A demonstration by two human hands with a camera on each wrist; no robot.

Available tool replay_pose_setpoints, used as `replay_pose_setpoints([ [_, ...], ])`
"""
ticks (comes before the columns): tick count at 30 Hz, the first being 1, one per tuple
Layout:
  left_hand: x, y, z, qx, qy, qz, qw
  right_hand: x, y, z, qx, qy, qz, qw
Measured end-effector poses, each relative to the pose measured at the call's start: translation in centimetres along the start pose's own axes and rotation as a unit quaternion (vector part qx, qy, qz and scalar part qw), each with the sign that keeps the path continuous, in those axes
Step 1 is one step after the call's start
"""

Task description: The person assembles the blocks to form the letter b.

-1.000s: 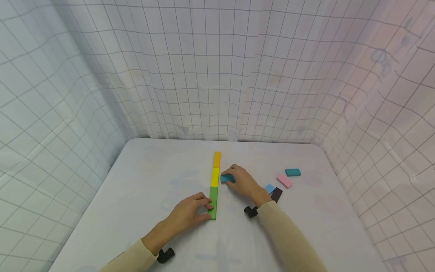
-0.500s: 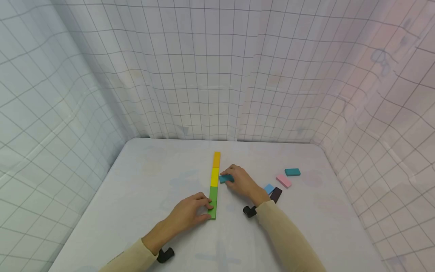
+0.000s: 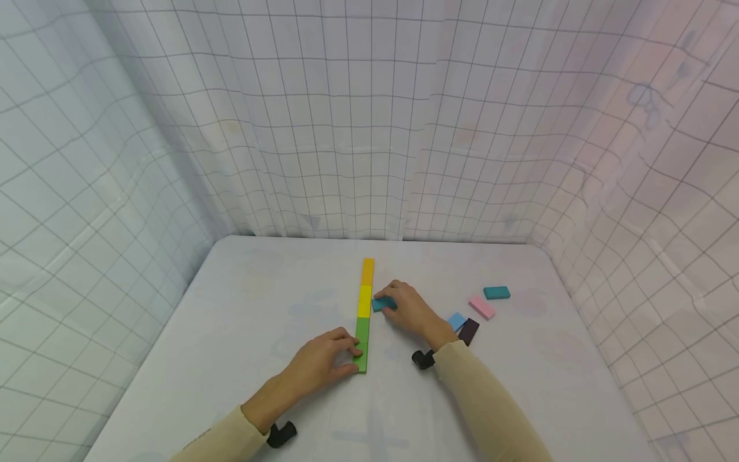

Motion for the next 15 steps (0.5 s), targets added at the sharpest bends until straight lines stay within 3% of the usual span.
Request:
replay_pose_setpoints([
  [15,0.10,-0.03,0.11,-0.004,0.000,0.008,1.0000,-0.23,0.05,0.21,0.005,0.001,0.014,0.9999],
])
Point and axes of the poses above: each hand's wrist, its own y-axis towards the middle knuckle, its own z-axis out of the palm, x = y × z, the point moved 5 cm from there along y, towards the middle knuckle
